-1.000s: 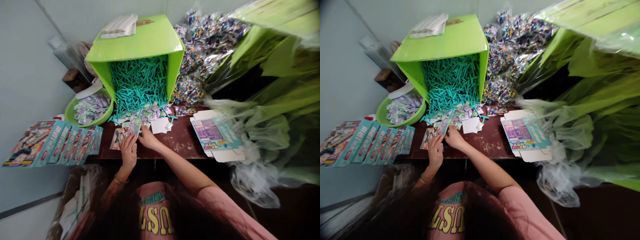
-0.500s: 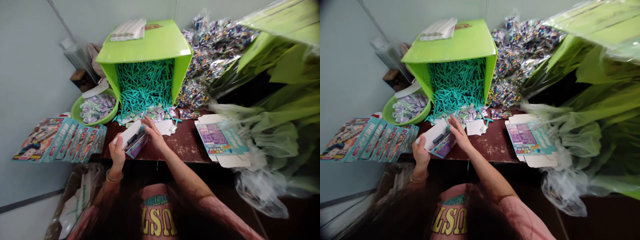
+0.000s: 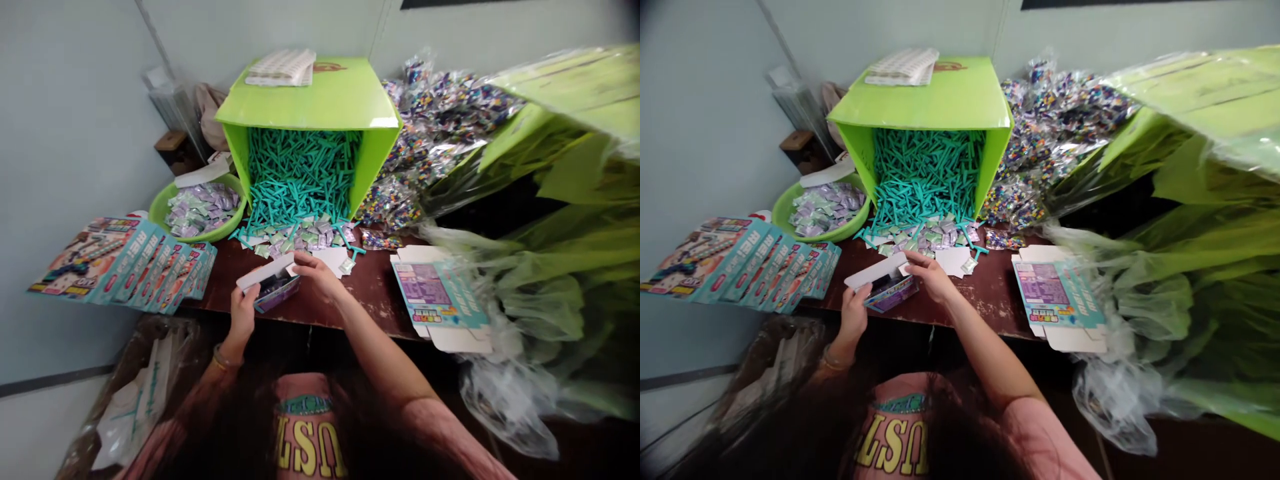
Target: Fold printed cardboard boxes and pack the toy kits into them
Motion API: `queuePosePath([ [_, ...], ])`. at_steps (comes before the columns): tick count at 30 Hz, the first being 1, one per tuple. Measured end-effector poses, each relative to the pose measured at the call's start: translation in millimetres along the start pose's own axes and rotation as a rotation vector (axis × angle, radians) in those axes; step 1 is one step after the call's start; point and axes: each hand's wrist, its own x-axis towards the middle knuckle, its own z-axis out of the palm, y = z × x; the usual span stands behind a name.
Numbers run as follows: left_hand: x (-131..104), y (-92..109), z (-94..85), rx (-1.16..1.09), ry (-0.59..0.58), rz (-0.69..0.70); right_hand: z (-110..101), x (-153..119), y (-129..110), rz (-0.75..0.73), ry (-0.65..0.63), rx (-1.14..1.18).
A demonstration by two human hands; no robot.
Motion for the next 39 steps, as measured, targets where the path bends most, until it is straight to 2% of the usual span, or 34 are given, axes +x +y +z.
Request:
queuePosePath([
  [2,19,10,-3.4,0.045,-0.036,-0.053,-4,11,-13,-0.18,-0.044,-0.259],
  [5,49,27,-4.1,-0.002,-0.245,-0.087,-7,26,-31,-0.537,-0.204,-0.674],
  [8,69,35,-3.3,-0.061,-0.414,-0.084,-5,31,-42,-0.679,-0.402,-0.913],
  [11,74,34,-5.2,-0.097,-0.446,-0.091,2,25,-45,-0.627,-0.396,-0.914],
  [14,67,29,-8.3,-0.115,-0.474,-0.09,12,16,-44,-0.498,-0.328,-0.824],
  [16,61,27,-9.4,-0.124,-0.481,-0.08,18,12,-41,-0.458,-0.31,-0.847],
  [21,43,24,-12.6,-0.271,-0.392,0.003,25,7,-32,-0.469,-0.25,-0.866],
  [25,32,11,-20.1,-0.36,-0.32,0.095,23,4,-25,-0.503,-0.174,-0.832],
  [30,25,-3,-26.6,-0.269,-0.428,0.193,22,2,-26,-0.484,-0.137,-0.775],
  [32,24,-7,-27.7,-0.182,-0.41,0.269,21,0,-30,-0.522,-0.163,-0.844],
  [37,25,-11,-37.8,0.053,-0.276,0.535,12,-9,-38,-0.641,-0.404,-1.125],
  [39,29,-9,-43.6,0.168,-0.258,0.629,10,-14,-37,-0.645,-0.415,-1.166],
])
